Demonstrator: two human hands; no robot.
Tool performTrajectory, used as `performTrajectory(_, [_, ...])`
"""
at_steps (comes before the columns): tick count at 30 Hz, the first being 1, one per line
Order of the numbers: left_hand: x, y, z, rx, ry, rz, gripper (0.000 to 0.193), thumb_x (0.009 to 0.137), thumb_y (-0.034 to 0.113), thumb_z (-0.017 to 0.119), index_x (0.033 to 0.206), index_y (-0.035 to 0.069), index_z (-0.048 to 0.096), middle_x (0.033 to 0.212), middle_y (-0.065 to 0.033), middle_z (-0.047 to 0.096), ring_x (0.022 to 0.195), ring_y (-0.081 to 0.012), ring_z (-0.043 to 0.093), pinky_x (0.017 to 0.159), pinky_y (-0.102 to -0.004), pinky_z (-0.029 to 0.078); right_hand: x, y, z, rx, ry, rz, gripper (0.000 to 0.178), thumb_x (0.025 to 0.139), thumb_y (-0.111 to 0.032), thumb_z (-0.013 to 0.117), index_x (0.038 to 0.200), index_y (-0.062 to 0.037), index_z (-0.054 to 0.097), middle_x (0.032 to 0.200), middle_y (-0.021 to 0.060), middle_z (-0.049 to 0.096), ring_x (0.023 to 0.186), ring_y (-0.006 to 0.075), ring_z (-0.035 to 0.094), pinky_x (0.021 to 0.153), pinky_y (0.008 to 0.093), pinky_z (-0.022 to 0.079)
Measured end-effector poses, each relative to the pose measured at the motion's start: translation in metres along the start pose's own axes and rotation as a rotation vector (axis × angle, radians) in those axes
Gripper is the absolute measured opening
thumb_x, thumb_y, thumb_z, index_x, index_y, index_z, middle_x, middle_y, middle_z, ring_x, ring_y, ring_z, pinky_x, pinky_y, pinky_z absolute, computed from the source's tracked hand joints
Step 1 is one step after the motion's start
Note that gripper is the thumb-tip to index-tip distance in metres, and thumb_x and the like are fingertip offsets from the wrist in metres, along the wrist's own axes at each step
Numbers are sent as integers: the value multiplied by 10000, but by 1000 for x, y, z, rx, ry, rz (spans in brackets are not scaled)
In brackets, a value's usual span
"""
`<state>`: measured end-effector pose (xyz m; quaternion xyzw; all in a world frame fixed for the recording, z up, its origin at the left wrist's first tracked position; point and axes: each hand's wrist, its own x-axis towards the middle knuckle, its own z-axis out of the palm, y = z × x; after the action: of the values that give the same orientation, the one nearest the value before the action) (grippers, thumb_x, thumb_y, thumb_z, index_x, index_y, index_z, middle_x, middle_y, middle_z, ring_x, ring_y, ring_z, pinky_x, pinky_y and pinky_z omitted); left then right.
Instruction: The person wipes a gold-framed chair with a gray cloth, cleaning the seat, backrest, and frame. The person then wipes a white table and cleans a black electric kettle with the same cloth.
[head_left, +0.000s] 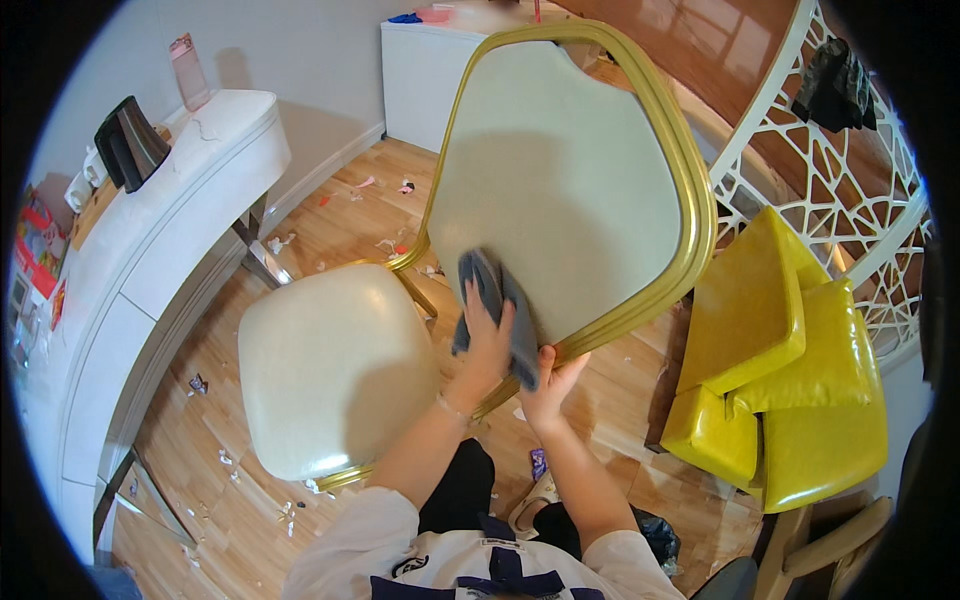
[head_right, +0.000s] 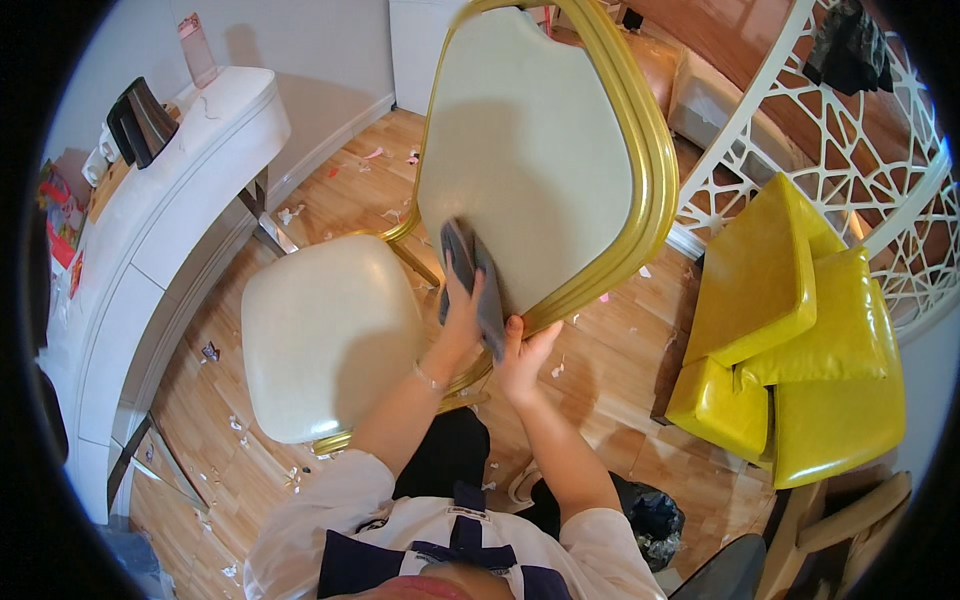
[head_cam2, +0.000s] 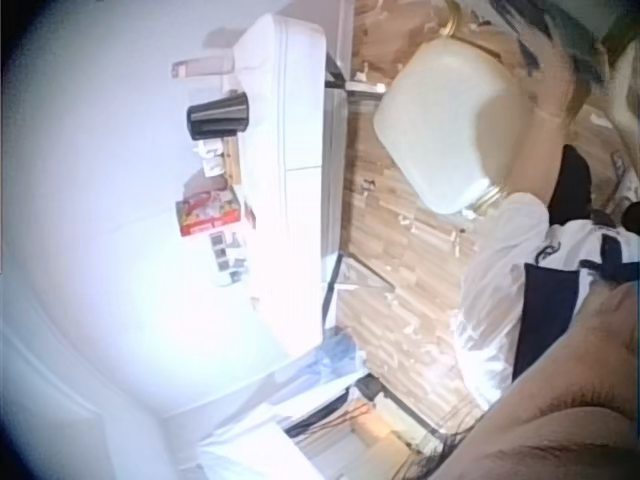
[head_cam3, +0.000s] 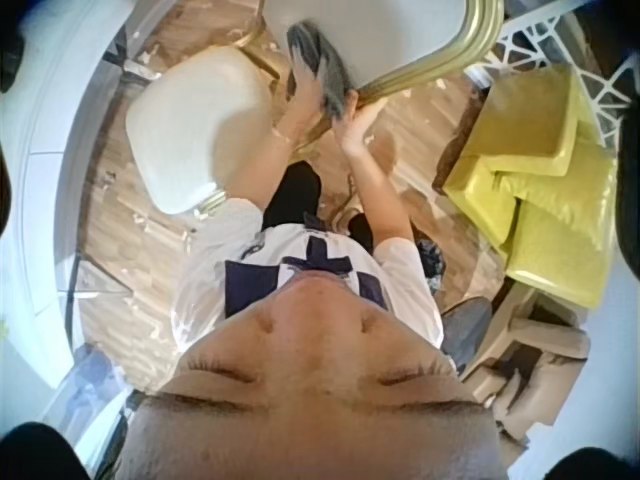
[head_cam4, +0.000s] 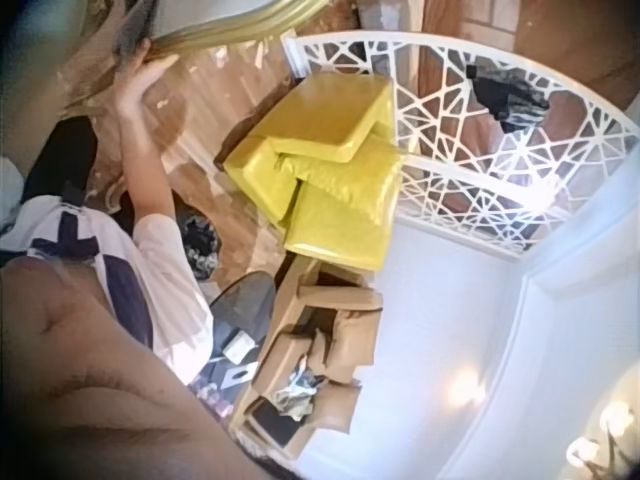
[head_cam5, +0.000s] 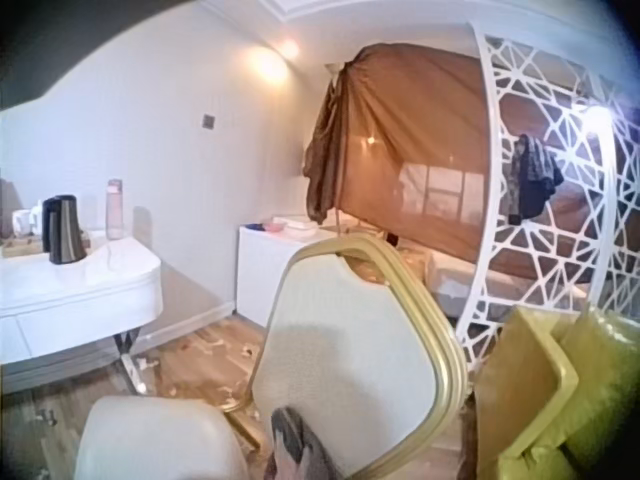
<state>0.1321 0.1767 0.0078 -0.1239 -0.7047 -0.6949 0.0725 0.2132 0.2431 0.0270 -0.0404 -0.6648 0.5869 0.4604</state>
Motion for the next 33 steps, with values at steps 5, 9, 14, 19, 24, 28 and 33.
performTrajectory(5, [-24,68,0,-38,-185,185,803,943,405,523,1505,-16,131,1581,-239,61,1453,-441,24,1132,-579,39,3,7,-3,553,-14,385,617,949,-254,615,1399,24,296,1311,128,469,1201,229,458,1050,364,347])
performTrajectory(9, [12,183,14,233,-356,678,580,905,360,572,1341,-10,478,1587,-225,52,1433,-502,22,1097,-647,51,12,8,-26,319,-303,320,554,942,-144,581,1415,18,342,1380,109,455,1259,224,450,1061,366,367])
performTrajectory(14, [-1,205,41,514,-177,1012,445,847,375,597,1196,102,641,1540,-281,188,1387,-531,183,1050,-669,201,14,17,-87,464,-61,248,515,1007,-319,469,1410,-15,369,1393,138,447,1271,228,450,1043,374,381])
performTrajectory(19, [-50,134,38,665,-62,869,356,788,256,654,1091,70,676,1488,-273,290,1337,-529,280,1022,-647,276,23,-69,-94,-31,362,-479,329,990,-201,440,1244,8,460,1396,198,380,1272,296,417,1057,404,354])
performTrajectory(24, [-57,153,11,692,-262,818,381,754,230,661,1064,9,668,1437,-359,311,1242,-566,366,975,-604,361,3,-105,-55,-4,-214,-37,455,954,-88,457,1369,81,378,1488,247,269,1356,365,330,1084,409,311])
performTrajectory(28, [-44,162,-19,281,-419,749,277,770,88,655,1035,8,673,1369,-296,464,1195,-420,507,925,-449,455,24,-99,-45,-116,-146,-219,533,937,-79,482,1397,135,318,1428,298,352,1330,404,362,1096,425,286])
performTrajectory(33, [-49,151,-22,153,-159,589,430,852,99,623,1248,-27,516,1394,-235,451,1267,-362,471,1041,-430,386,118,-140,-30,-321,-6,-527,638,844,3,605,1414,90,331,1335,297,452,1185,429,496,1019,433,387])
